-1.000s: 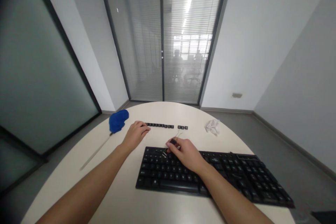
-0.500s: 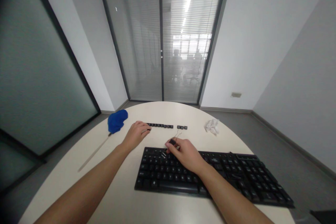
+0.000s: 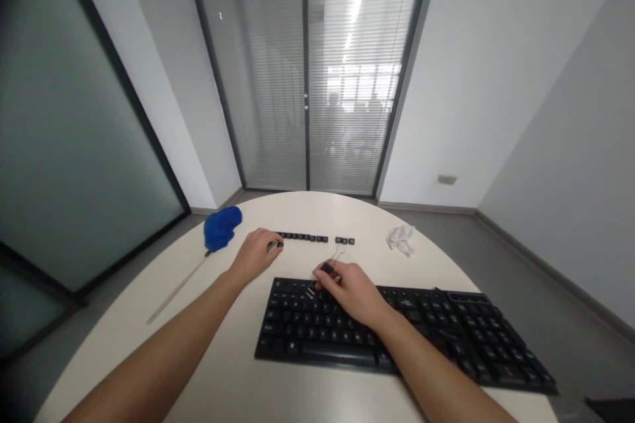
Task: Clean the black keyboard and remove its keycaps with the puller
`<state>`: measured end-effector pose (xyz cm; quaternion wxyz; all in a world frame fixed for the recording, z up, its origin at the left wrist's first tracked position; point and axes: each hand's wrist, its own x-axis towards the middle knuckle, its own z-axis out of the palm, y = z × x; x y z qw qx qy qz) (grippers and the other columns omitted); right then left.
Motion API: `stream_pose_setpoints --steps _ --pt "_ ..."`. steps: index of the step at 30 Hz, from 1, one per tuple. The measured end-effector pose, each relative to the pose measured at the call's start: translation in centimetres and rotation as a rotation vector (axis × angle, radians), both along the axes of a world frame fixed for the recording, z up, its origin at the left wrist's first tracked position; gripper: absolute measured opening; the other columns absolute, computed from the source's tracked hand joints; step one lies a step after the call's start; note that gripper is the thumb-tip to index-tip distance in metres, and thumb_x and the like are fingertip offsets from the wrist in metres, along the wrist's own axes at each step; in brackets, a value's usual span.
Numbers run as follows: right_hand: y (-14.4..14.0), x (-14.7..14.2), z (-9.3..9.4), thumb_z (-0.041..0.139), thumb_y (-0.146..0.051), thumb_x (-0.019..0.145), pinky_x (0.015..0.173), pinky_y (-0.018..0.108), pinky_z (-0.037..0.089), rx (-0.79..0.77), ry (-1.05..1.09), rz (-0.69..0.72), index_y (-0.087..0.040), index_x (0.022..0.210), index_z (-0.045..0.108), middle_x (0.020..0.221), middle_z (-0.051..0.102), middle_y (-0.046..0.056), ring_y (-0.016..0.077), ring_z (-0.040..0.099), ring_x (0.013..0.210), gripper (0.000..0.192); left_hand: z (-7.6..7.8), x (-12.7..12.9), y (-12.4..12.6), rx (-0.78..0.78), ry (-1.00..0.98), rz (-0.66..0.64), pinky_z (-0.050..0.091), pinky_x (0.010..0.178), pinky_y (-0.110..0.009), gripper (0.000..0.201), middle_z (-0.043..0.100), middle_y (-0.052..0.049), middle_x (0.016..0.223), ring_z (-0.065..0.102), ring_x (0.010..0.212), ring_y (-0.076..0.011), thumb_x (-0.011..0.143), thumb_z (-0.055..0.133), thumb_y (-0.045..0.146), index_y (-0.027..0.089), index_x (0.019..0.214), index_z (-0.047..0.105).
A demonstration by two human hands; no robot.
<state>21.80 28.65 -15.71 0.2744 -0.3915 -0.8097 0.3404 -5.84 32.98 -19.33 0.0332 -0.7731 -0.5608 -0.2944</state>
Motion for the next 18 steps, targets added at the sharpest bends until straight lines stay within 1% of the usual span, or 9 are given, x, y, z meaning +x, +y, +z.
stream_pose_setpoints --steps 2,6,11,14,18 --pt "0.07 0.03 -0.05 0.049 -0.046 0.097 0.073 0.029 0.048 0.000 0.002 -0.002 -0.020 0.092 0.067 0.083 0.075 0.002 0.0195 0.068 0.077 0.032 -0.07 -0.09 0.08 -0.002 0.003 0.007 0.043 0.091 -0.039 0.018 0.072 -0.003 0.103 0.059 0.101 -0.0247 0.083 0.068 0.020 0.024 0.100 0.071" --pt "0.12 0.02 -0.12 0.049 -0.046 0.096 0.073 0.029 0.048 -0.005 0.005 -0.003 -0.021 0.092 0.067 0.083 0.076 0.002 0.0195 0.068 0.077 0.031 -0.21 -0.21 0.19 -0.012 0.018 -0.010 0.043 0.092 -0.038 0.022 0.072 -0.003 0.106 0.057 0.103 -0.0246 0.084 0.067 0.019 0.024 0.105 0.070" --pt "0.08 0.00 -0.15 0.049 -0.046 0.096 0.071 0.029 0.048 -0.007 0.005 -0.004 -0.021 0.092 0.067 0.083 0.076 0.002 0.0193 0.068 0.076 0.032 -0.42 -0.25 0.27 -0.010 0.001 -0.033 0.043 0.091 -0.036 0.034 0.070 -0.003 0.109 0.057 0.103 -0.0229 0.084 0.066 0.016 0.024 0.117 0.065" --pt "0.07 -0.01 -0.12 0.049 -0.047 0.096 0.071 0.029 0.048 -0.009 0.011 -0.004 -0.020 0.092 0.067 0.083 0.076 0.002 0.0193 0.068 0.076 0.032 -0.56 -0.32 0.32 -0.005 -0.015 -0.039 0.043 0.091 -0.036 0.033 0.070 -0.003 0.108 0.057 0.102 -0.0228 0.085 0.065 0.016 0.024 0.117 0.065" --pt "0.01 -0.01 -0.03 0.050 -0.046 0.096 0.072 0.029 0.049 -0.014 0.015 -0.002 -0.020 0.092 0.067 0.083 0.076 0.003 0.0197 0.069 0.076 0.032 -0.55 -0.40 0.29 0.007 -0.024 -0.033 0.042 0.093 -0.037 0.029 0.070 -0.003 0.107 0.058 0.102 -0.0233 0.084 0.065 0.018 0.023 0.112 0.067"
